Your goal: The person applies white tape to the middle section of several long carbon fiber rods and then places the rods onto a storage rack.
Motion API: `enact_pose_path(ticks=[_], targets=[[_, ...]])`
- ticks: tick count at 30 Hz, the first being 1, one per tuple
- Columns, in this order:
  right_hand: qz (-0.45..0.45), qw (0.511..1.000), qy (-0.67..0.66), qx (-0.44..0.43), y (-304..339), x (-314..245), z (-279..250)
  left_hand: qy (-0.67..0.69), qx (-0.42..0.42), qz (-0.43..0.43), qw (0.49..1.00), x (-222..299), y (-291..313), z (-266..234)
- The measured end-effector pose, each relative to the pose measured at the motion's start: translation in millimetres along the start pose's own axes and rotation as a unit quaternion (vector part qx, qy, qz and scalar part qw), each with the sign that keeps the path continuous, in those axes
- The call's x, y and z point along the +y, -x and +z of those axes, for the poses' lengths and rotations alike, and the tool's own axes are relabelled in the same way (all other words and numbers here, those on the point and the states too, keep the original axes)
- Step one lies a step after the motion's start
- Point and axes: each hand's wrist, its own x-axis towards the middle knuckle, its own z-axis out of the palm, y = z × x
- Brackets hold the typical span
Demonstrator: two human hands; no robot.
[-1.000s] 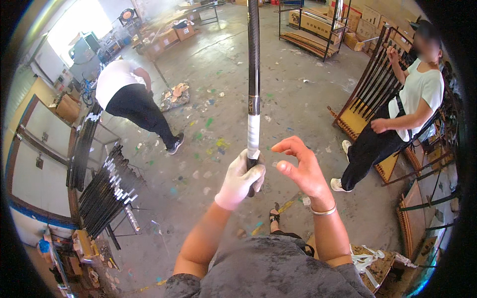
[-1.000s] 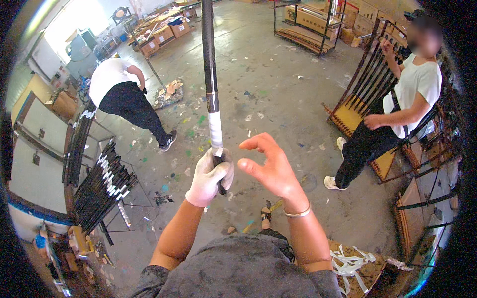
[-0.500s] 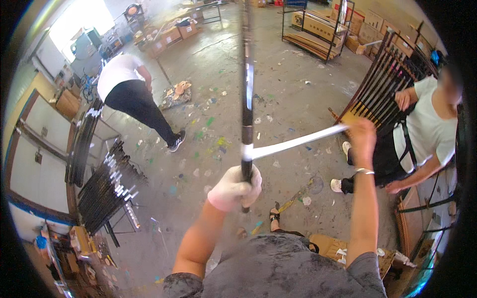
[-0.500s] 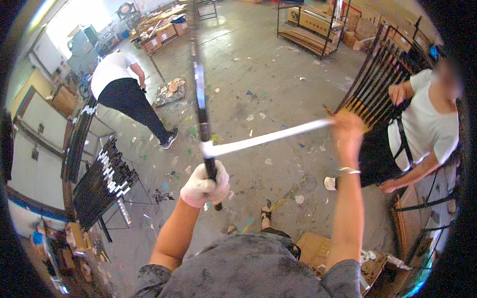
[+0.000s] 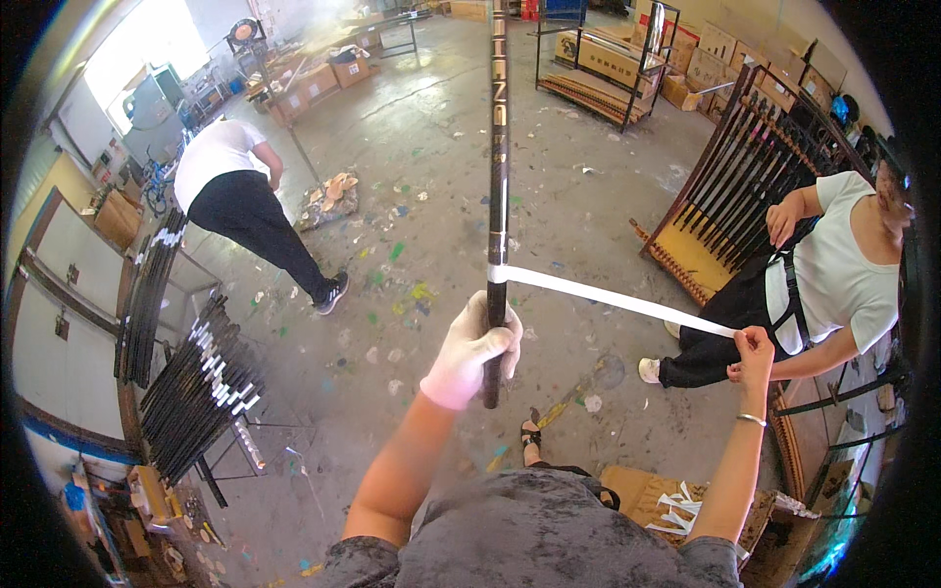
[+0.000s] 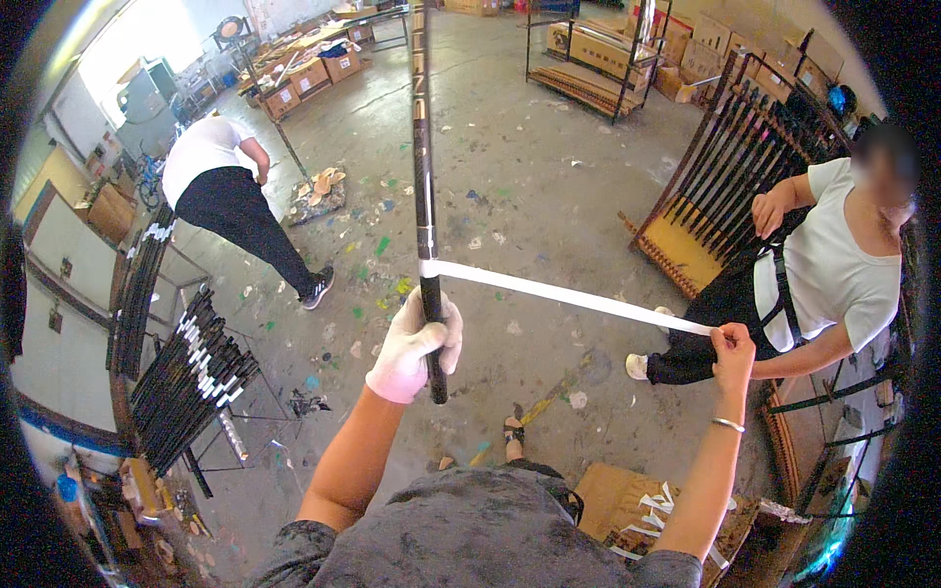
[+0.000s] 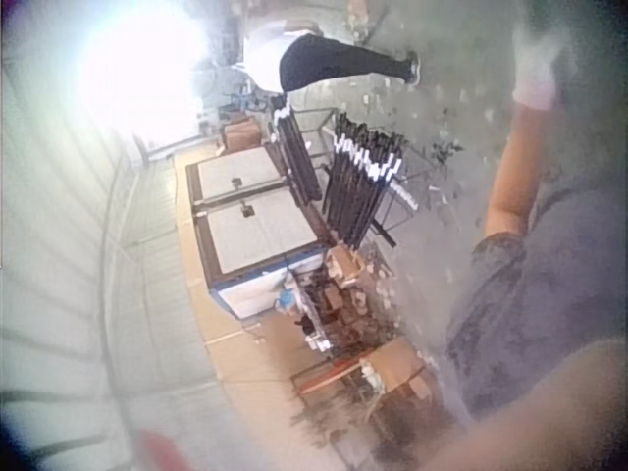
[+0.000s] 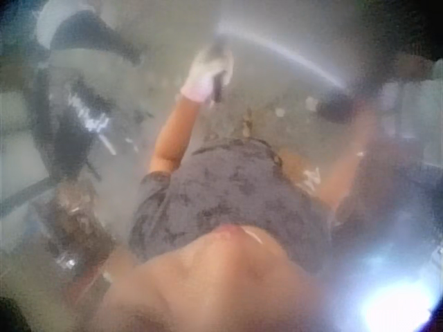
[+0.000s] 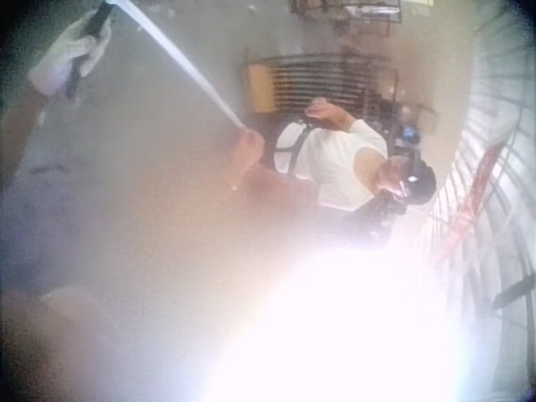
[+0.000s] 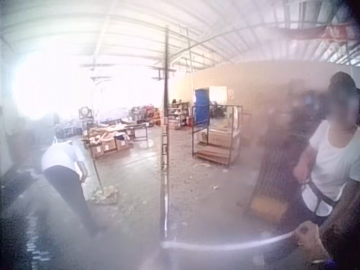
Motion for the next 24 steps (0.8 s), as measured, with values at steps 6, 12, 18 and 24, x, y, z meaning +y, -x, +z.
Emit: enact_pose_path(ticks=[6, 12, 18, 24], targets=[[-0.046, 0.999, 0.007, -0.001, 2, -30, -9, 0.11, -0.042, -0.012, 0.993, 2, -4, -20], [-0.068, 0.997, 0.026, 0.011, 2, -19, -26, 0.008, 0.013, -0.045, 0.999, 4, -7, -19], [-0.046, 0.999, 0.016, 0.015, 12, -22, -28, 0.078, 0.071, -0.078, 0.991, -17, -15, -31], [-0.022, 0.998, 0.055, 0.027, 12, 17, -53, 0.06, 0.069, -0.119, 0.989, -22, -22, -31]])
